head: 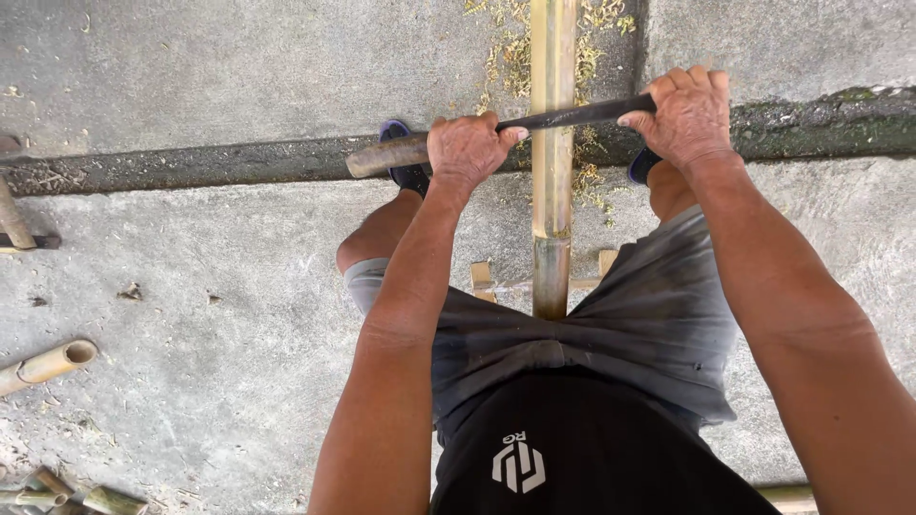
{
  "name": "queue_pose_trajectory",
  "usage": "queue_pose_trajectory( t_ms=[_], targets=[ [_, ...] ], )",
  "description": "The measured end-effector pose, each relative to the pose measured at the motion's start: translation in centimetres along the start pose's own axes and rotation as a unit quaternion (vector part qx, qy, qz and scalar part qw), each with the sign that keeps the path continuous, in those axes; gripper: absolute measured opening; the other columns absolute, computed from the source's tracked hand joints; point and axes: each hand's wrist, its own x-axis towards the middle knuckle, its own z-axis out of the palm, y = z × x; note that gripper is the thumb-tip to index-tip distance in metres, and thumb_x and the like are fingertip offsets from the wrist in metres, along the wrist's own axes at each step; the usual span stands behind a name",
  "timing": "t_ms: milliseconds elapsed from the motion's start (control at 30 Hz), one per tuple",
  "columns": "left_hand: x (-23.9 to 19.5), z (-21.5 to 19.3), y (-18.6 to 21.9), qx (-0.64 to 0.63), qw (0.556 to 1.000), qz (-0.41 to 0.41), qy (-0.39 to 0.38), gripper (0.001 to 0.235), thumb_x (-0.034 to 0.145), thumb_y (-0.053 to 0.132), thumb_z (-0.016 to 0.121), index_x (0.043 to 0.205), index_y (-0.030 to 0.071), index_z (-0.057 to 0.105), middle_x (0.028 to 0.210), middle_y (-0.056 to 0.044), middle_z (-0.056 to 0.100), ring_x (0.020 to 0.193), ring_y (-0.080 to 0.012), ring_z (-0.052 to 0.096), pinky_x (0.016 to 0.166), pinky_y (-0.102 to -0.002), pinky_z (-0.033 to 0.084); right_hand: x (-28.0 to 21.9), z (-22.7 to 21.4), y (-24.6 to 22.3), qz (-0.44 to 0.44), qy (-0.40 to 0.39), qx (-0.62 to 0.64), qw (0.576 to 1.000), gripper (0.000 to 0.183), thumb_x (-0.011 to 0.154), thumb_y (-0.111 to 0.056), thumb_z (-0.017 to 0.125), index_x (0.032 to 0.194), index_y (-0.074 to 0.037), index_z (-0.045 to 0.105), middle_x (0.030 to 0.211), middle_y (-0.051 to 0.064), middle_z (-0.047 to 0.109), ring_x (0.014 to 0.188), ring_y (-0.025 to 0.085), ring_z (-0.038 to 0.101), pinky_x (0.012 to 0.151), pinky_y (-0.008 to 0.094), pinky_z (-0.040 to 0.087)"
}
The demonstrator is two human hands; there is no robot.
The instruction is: The person is using a machete to scrape the outer layer off of a bamboo pole held between their legs.
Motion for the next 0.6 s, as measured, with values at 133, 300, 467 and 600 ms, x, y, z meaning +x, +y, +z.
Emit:
queue_pose_trajectory(
  t_ms=[133, 300, 467, 600],
  targets=[
    [-3.0, 1.5, 0.4, -0.011, 0.999, 0.009, 0.053, 0.064, 0.092, 0.073, 0.043, 0.085, 0.018, 0.073, 0.072, -0.005, 0.072, 0.073, -0.0242, 0.071, 0.075, -0.048, 0.048, -3.5, 0.6, -1.1, -0.018, 0.054, 0.025, 0.998, 0.067, 0.096, -0.078, 0.051, 0.111, -0.018, 0.077, 0.104, 0.003, 0.067, 0.107, 0.022, 0.055, 0.102, 0.041, 0.033],
    [-7.3, 2.8, 1.3, -0.009, 0.999, 0.004, 0.05, 0.066, 0.093, 0.075, 0.042, 0.086, 0.017, 0.073, 0.074, -0.005, 0.073, 0.073, -0.0258, 0.071, 0.075, -0.047, 0.049, -7.0, 0.8, -2.5, -0.023, 0.03, 0.044, 0.998, 0.066, 0.098, -0.074, 0.053, 0.112, -0.015, 0.076, 0.105, 0.005, 0.067, 0.105, 0.022, 0.055, 0.097, 0.041, 0.035],
    [-11.6, 4.8, 1.7, -0.022, 0.994, -0.025, -0.107, 0.074, 0.099, 0.076, 0.031, 0.089, 0.013, 0.069, 0.074, -0.007, 0.07, 0.068, -0.023, 0.071, 0.073, -0.047, 0.053, -11.2, 1.0, -4.0, -0.034, -0.013, 0.066, 0.997, 0.065, 0.094, -0.074, 0.053, 0.111, -0.014, 0.074, 0.102, 0.006, 0.067, 0.103, 0.024, 0.057, 0.095, 0.041, 0.038],
    [-11.9, 6.3, 1.1, -0.029, 0.999, 0.001, -0.022, 0.074, 0.094, 0.077, 0.033, 0.084, 0.014, 0.071, 0.067, -0.007, 0.069, 0.069, -0.0242, 0.069, 0.081, -0.05, 0.049, -12.5, 1.8, -4.2, -0.053, 0.03, 0.066, 0.996, 0.064, 0.092, -0.074, 0.052, 0.104, -0.015, 0.073, 0.102, 0.005, 0.067, 0.109, 0.024, 0.058, 0.098, 0.041, 0.038]
  ],
)
